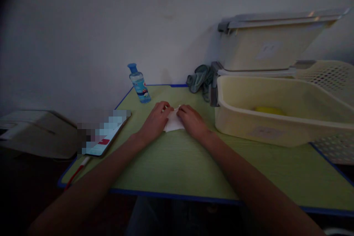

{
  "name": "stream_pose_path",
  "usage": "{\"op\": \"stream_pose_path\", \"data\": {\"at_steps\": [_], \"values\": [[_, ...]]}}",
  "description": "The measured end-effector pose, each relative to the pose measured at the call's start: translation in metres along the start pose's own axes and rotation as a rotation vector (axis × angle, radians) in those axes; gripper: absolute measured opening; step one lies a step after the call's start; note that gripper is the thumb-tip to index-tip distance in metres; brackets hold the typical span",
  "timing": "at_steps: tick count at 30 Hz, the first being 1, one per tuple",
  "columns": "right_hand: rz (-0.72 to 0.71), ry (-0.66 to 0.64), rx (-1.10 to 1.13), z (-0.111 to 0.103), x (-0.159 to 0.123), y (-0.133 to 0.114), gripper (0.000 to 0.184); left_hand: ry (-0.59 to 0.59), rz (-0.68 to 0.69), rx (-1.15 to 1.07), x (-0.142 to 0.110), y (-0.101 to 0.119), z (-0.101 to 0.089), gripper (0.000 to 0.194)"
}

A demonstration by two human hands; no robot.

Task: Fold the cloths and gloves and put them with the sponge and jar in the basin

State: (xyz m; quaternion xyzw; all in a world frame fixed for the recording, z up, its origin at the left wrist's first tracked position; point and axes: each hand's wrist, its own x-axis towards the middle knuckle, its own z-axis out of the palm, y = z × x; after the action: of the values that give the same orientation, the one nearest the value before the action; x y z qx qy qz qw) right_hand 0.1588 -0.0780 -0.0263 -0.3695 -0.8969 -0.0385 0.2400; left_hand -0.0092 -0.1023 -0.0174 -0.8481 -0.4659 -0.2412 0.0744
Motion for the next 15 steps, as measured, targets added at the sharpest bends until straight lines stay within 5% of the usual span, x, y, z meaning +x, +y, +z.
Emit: {"op": "stream_pose_path", "data": {"at_steps": [4, 15], "values": [[-0.054, -0.071, 0.021, -0.005, 0.000, 0.004, 0.024, -0.130, 0.090, -0.125, 0.000, -0.006, 0.006, 0.025], [-0.135, -0.264, 0.115, -0.028, -0.014, 0.009, 0.050, -0.225, 0.119, -0.352, -0.005, -0.017, 0.016, 0.041]]}}
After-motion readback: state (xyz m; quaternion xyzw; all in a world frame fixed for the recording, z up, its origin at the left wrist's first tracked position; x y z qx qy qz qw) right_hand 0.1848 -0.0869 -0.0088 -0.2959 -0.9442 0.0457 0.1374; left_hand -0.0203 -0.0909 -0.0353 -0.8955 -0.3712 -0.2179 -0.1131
